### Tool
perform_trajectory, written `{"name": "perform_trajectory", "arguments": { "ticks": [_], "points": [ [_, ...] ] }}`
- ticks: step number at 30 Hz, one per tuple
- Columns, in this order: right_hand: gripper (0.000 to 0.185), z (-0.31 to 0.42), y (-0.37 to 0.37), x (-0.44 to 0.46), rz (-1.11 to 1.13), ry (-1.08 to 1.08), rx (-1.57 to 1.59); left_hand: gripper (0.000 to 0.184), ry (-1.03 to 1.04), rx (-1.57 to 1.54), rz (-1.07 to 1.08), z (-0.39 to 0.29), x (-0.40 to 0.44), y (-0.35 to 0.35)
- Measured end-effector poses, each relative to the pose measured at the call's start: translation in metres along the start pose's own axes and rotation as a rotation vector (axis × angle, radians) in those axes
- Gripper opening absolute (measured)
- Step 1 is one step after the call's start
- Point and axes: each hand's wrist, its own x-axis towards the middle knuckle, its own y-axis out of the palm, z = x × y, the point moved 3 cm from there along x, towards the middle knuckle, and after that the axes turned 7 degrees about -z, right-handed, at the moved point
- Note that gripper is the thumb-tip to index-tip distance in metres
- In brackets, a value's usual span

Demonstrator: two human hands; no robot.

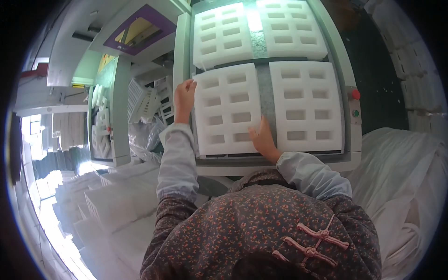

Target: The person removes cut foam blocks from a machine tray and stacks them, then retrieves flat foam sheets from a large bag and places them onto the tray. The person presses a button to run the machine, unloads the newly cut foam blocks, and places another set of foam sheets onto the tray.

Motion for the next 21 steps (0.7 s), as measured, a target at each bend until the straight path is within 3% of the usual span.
{"name": "perform_trajectory", "arguments": {
  "ticks": [5, 8, 10, 12, 13, 18, 20, 21],
  "points": [
    [0.061, -0.011, 0.005, -0.002, -0.050, -0.006, -0.076, 0.035, -0.102, 0.201, 0.158, -0.027, 0.049, 0.041],
    [0.062, -0.009, 0.005, -0.003, -0.055, 0.031, -0.090, 0.039, -0.057, 0.220, 0.184, -0.002, 0.057, 0.074],
    [0.063, -0.007, 0.006, -0.002, -0.048, 0.059, -0.104, 0.035, -0.128, 0.168, 0.082, 0.006, 0.058, 0.076],
    [0.064, -0.007, 0.007, -0.001, -0.074, 0.063, -0.098, 0.024, -0.050, -0.132, -0.074, 0.033, 0.062, 0.070],
    [0.064, -0.007, 0.007, 0.000, -0.076, 0.053, -0.104, 0.024, -0.036, -0.134, -0.054, 0.028, 0.064, 0.081],
    [0.065, -0.010, 0.008, -0.002, -0.075, 0.054, -0.104, 0.028, -0.361, -0.417, -0.298, 0.085, 0.015, -0.012],
    [0.065, -0.008, 0.008, -0.002, -0.065, 0.060, -0.115, 0.032, -0.504, -0.531, -0.417, 0.094, 0.009, -0.017],
    [0.065, -0.007, 0.008, 0.000, -0.062, 0.059, -0.116, 0.033, -0.324, -0.288, -0.256, 0.098, 0.005, -0.011]
  ]
}}
